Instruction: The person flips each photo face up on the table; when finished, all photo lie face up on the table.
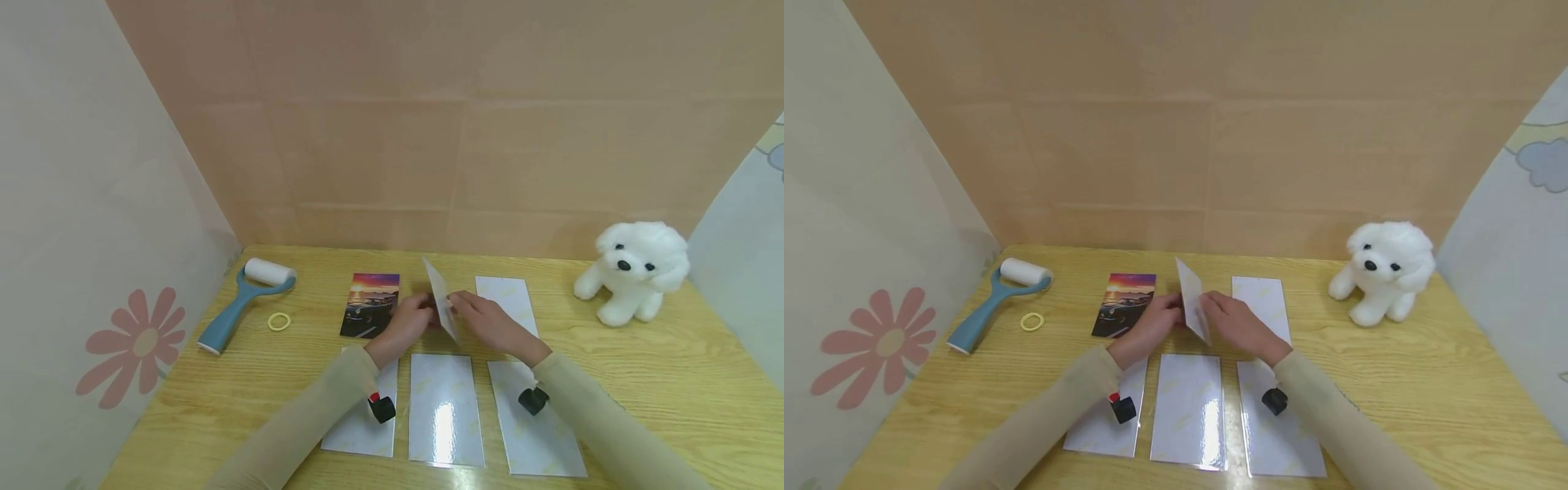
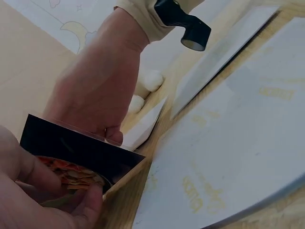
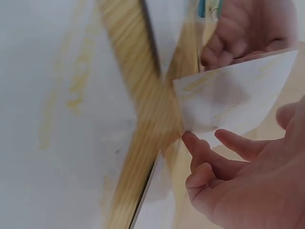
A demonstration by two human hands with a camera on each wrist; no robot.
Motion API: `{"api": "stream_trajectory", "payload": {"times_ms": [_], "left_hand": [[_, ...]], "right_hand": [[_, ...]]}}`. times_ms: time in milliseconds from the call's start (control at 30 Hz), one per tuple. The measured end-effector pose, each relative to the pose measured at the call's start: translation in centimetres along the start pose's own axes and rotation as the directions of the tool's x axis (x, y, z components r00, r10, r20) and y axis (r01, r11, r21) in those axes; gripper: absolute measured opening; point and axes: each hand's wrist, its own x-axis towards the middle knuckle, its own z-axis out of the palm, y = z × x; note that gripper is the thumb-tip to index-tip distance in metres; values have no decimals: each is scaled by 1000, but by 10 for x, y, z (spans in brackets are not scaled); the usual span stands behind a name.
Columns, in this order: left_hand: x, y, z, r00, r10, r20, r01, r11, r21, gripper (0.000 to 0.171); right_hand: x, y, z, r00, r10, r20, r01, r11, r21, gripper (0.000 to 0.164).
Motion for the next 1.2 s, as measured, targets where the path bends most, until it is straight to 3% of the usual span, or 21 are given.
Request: {"api": "stream_trajectory", "payload": {"times_ms": [200, 500, 667, 833, 1000, 1100, 1200], "left_hand": [[-3, 0, 0, 997, -33, 76, 30, 999, 34, 45], [-4, 0, -3, 998, -35, 59, 27, 991, 132, 44], [-6, 1, -4, 1000, -12, 29, 6, 982, 190, 43], [-6, 2, -7, 1000, -13, 6, 11, 978, 210, 45], [-7, 3, -11, 1000, -14, -5, 15, 979, 202, 42], [-6, 2, -13, 1000, -5, -18, 8, 980, 198, 41], [-5, 2, -13, 999, -8, -53, 19, 980, 200, 42]], "right_hand": [[0, -9, -5, 993, 110, 44, -114, 988, 100, 72], [0, -10, -14, 995, 72, 75, -86, 977, 196, 67], [0, -5, -17, 998, 21, 65, -42, 942, 333, 60], [-1, -3, -17, 1000, 5, 23, -16, 875, 484, 59], [-3, -3, -15, 999, 21, -42, 6, 834, 552, 54], [-4, -2, -14, 996, 37, -86, 19, 819, 573, 51], [-4, -1, -14, 990, 71, -122, 10, 829, 559, 50]]}}
